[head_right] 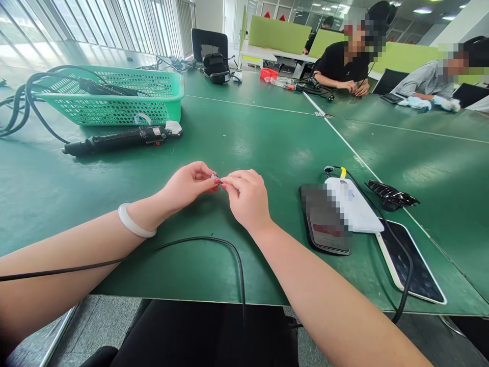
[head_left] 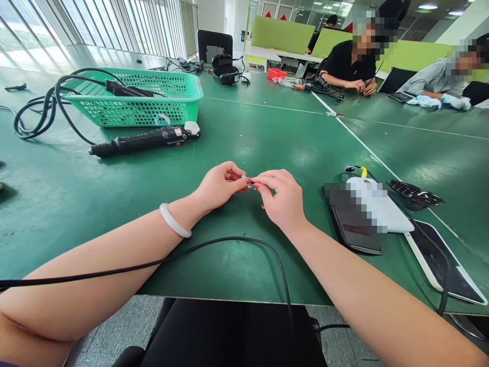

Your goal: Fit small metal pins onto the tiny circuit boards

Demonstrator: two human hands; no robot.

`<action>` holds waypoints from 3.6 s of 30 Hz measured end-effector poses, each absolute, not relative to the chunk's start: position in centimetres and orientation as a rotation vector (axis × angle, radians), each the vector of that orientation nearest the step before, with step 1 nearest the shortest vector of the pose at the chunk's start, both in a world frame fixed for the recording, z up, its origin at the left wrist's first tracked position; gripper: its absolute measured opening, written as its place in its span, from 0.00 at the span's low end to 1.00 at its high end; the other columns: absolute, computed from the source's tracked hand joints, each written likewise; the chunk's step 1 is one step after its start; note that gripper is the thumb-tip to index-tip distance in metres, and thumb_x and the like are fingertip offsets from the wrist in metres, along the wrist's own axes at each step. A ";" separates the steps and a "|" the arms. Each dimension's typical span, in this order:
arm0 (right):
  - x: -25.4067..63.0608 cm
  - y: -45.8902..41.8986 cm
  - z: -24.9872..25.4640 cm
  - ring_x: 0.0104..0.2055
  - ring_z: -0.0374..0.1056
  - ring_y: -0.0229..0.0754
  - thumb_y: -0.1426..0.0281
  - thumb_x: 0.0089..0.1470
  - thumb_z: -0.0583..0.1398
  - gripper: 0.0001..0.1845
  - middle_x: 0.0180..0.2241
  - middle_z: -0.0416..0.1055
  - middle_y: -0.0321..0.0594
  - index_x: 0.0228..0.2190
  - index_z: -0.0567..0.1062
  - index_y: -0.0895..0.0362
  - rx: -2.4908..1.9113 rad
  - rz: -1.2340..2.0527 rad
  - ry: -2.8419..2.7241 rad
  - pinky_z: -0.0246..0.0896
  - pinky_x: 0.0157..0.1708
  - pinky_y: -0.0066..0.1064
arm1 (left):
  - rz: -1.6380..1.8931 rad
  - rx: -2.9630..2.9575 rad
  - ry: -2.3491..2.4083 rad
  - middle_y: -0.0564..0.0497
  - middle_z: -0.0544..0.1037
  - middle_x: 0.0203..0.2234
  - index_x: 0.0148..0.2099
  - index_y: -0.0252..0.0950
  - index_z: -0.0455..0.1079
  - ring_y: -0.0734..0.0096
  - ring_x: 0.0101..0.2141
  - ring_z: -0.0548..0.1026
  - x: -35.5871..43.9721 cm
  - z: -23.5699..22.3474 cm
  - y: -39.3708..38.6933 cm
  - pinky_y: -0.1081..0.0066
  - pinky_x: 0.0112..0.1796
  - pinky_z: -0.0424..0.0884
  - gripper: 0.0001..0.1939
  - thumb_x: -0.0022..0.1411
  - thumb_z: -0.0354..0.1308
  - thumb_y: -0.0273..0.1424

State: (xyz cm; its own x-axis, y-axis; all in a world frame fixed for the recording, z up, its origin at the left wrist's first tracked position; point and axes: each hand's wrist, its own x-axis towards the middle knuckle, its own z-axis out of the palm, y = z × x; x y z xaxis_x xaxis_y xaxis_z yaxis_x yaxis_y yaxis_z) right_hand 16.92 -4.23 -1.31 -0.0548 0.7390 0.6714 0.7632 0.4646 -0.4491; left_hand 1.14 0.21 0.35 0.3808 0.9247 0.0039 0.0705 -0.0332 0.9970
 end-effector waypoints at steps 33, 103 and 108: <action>20.8 -4.8 -0.3 0.29 0.63 0.37 0.63 0.44 0.65 0.10 0.30 0.71 0.35 0.32 0.79 0.51 -1.556 0.504 -2.109 0.58 0.29 0.31 | 0.842 1.276 0.787 0.55 0.73 0.23 0.39 0.32 0.64 0.76 0.28 0.75 0.9 0.3 0.6 0.68 0.38 0.71 0.11 0.54 0.62 0.26; 16.7 -5.0 -0.9 0.33 0.66 0.37 0.74 0.56 0.54 0.16 0.34 0.72 0.38 0.40 0.79 0.49 -1.330 0.165 -1.873 0.63 0.32 0.30 | 0.813 1.383 0.932 0.56 0.70 0.26 0.38 0.32 0.64 0.80 0.29 0.71 1.8 -0.2 0.4 0.71 0.37 0.69 0.10 0.56 0.52 0.15; 16.6 -5.1 -0.9 0.31 0.66 0.36 0.73 0.56 0.54 0.16 0.34 0.72 0.38 0.40 0.79 0.50 -1.338 0.177 -1.862 0.63 0.30 0.30 | 0.805 1.393 0.935 0.55 0.70 0.25 0.38 0.32 0.64 0.79 0.29 0.71 1.6 -0.3 0.4 0.70 0.38 0.69 0.09 0.56 0.53 0.16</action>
State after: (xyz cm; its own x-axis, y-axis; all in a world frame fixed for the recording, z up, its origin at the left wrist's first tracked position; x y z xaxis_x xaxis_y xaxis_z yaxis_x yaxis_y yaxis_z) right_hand 16.58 -5.14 -0.89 -0.1020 0.8420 0.5298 0.7272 0.4265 -0.5378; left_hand 1.63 0.37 -0.29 0.4344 0.8984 -0.0649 0.0696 0.0383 0.9968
